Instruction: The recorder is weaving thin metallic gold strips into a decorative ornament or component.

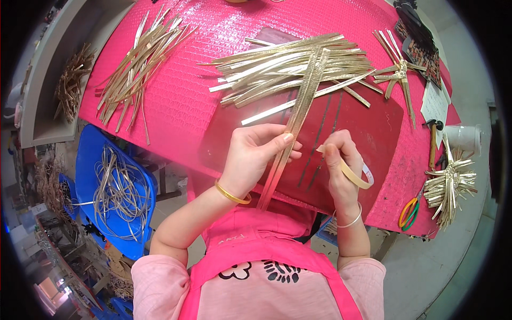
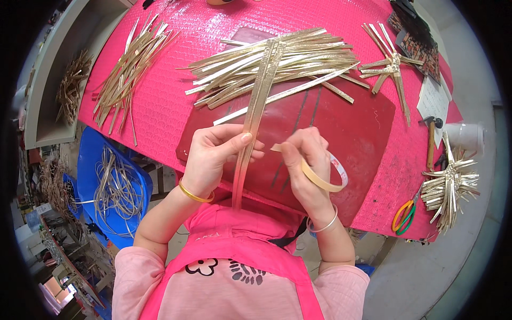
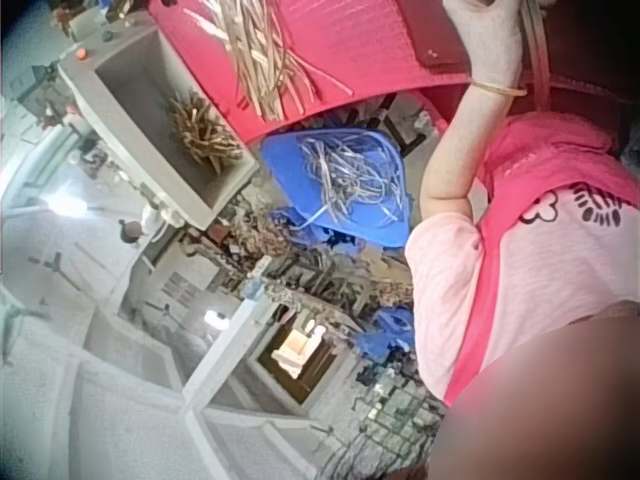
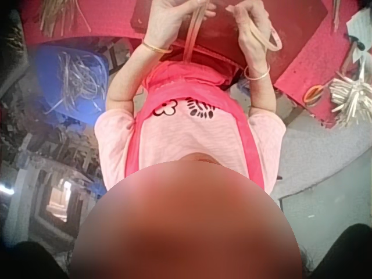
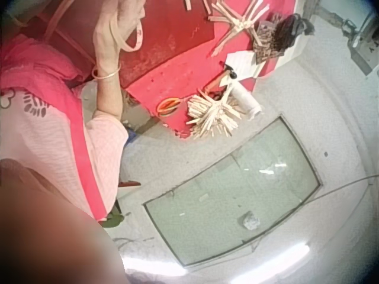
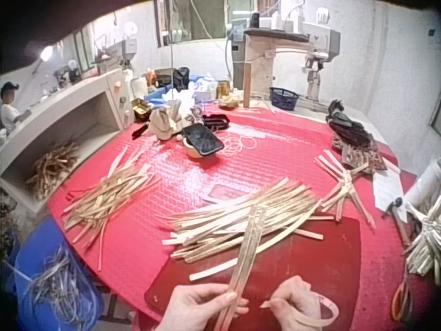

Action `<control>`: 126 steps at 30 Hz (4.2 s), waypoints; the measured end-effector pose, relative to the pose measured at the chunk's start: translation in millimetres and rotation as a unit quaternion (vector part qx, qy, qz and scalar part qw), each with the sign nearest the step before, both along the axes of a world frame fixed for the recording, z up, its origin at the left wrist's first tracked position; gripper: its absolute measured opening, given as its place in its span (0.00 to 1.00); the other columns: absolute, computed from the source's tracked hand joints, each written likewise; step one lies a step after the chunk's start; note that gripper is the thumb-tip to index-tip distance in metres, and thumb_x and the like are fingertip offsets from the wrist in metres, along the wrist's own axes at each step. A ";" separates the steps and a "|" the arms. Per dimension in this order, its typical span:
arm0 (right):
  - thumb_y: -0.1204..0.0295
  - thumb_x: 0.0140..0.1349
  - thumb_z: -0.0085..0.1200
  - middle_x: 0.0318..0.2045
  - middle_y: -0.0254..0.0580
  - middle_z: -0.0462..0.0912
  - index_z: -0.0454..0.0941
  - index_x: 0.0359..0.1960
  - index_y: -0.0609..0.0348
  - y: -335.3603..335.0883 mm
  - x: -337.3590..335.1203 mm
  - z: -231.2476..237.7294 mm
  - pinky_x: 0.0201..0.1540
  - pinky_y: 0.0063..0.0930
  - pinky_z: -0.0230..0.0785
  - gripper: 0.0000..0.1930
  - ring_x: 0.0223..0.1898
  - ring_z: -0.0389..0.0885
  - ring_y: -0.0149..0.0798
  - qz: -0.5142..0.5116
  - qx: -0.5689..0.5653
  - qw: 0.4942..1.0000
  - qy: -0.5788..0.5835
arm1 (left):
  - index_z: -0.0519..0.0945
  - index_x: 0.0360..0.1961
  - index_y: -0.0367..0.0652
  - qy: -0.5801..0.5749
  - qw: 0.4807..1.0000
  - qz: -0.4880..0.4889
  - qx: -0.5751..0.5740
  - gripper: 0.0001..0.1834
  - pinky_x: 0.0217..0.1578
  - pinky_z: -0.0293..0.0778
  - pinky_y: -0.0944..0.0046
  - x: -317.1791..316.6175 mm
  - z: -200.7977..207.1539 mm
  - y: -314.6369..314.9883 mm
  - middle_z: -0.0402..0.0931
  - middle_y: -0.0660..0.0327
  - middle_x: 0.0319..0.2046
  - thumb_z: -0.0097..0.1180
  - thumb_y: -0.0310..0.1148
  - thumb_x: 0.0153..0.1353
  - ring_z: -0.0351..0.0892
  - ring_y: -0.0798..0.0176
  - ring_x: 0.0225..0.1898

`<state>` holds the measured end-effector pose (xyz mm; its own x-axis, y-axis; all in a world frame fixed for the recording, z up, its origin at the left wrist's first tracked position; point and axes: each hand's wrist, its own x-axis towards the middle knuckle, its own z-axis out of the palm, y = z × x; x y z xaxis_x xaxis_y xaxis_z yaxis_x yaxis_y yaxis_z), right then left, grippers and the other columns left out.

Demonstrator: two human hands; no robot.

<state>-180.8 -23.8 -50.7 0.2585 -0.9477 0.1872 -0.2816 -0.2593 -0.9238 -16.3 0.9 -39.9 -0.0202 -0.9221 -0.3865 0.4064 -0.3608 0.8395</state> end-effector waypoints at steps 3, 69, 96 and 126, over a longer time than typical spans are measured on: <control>0.68 0.52 0.50 0.17 0.35 0.67 0.69 0.19 0.59 -4.3 13.5 5.2 0.32 0.26 0.54 0.09 0.24 0.64 0.34 0.027 0.011 0.999 -0.013 | 0.75 0.35 0.31 0.003 1.000 0.002 -0.024 0.11 0.28 0.73 0.71 -2.5 -0.3 2.2 0.76 0.55 0.27 0.50 0.28 0.53 0.76 0.65 0.27; 0.81 0.52 0.48 0.23 0.36 0.73 0.61 0.38 0.62 3.4 43.8 10.1 0.27 0.11 0.62 0.12 0.25 0.71 0.21 0.038 0.105 0.959 -0.260 | 0.73 0.36 0.29 0.035 0.995 0.055 -0.082 0.11 0.23 0.71 0.74 1.3 -0.1 6.6 0.74 0.57 0.24 0.49 0.27 0.54 0.74 0.69 0.23; 0.75 0.53 0.50 0.30 0.34 0.75 0.72 0.32 0.63 2.6 44.0 -3.0 0.36 0.18 0.62 0.06 0.33 0.70 0.25 0.077 0.128 0.931 -0.333 | 0.70 0.37 0.35 0.326 0.944 -0.026 -0.036 0.10 0.12 0.61 0.78 13.4 1.1 5.5 0.72 0.57 0.23 0.48 0.29 0.55 0.65 0.73 0.12; 0.62 0.56 0.45 0.20 0.30 0.68 0.65 0.31 0.57 1.9 48.7 -4.4 0.52 0.37 0.40 0.11 0.30 0.66 0.32 -0.012 -0.149 0.988 -0.035 | 0.74 0.35 0.30 -0.104 0.988 -0.002 -0.118 0.10 0.30 0.70 0.74 14.1 19.7 14.1 0.75 0.60 0.26 0.50 0.24 0.53 0.73 0.70 0.28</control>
<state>-132.1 -21.9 -55.1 0.2136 -0.8529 0.4763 -0.2282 -0.5176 -0.8246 -2.2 15.0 -20.1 0.0334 -0.9872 -0.1561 0.2160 -0.1454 0.9655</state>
